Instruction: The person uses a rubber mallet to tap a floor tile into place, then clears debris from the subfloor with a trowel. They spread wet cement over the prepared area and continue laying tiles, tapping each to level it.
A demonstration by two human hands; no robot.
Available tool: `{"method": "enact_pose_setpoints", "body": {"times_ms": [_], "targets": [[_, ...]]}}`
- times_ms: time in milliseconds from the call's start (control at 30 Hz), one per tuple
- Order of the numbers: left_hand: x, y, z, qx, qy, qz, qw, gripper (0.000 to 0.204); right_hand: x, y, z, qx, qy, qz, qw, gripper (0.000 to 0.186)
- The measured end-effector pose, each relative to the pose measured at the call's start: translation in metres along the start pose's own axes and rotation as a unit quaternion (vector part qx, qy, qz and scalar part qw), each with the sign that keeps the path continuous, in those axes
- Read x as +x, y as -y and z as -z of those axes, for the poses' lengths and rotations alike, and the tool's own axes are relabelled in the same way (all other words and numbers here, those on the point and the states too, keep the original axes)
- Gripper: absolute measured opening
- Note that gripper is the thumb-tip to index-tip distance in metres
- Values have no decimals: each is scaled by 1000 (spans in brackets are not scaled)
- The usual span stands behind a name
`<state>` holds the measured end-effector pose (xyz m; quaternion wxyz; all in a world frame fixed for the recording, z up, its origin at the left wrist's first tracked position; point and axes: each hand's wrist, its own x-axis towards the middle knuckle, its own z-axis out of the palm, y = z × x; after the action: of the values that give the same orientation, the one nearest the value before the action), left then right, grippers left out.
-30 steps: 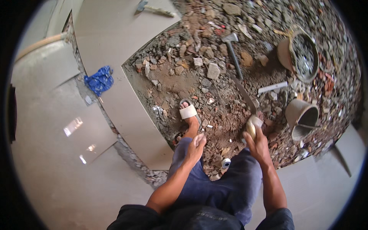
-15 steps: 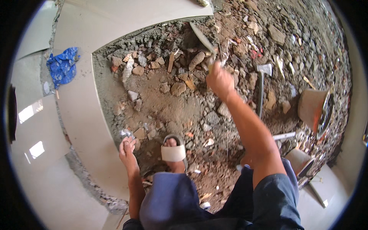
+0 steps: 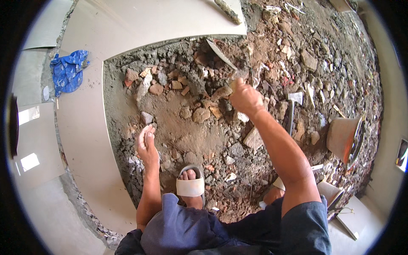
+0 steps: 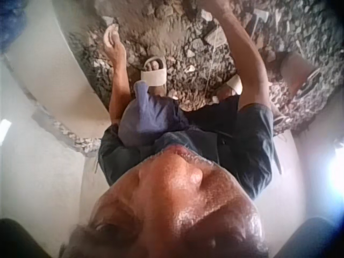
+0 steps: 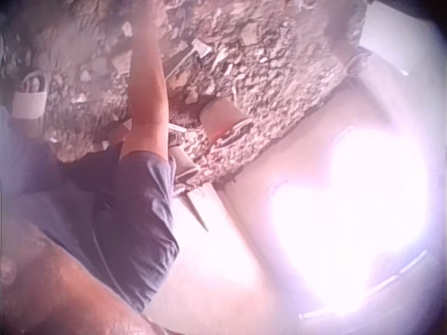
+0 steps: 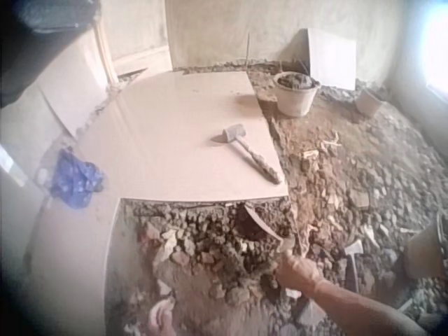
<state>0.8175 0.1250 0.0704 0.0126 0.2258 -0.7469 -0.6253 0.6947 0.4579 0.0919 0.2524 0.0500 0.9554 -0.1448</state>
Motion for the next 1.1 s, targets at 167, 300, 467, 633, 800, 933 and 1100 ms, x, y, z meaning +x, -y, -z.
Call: {"method": "enact_pose_setpoints", "body": {"times_ms": [167,300,467,633,800,933,1100], "targets": [[-8,14,15,-5,-31,81,996,37,-53,-35,-1,-105,-43,127,985,15],[-10,24,27,-1,-44,89,995,38,-12,-45,48,-102,-78,68,989,15],[-10,32,47,-6,-98,58,993,33,35,-7,41,-172,5,35,984,23],[0,33,52,-23,-105,75,991,35,-18,-20,34,-131,-18,111,985,13],[-5,32,49,-16,-83,73,994,35,47,13,42,-174,8,36,984,18],[-5,30,54,-14,-100,84,991,34,27,36,8,-184,-40,137,973,22],[1,34,47,-30,-97,78,992,35,-10,14,44,-122,108,56,985,20]]}}
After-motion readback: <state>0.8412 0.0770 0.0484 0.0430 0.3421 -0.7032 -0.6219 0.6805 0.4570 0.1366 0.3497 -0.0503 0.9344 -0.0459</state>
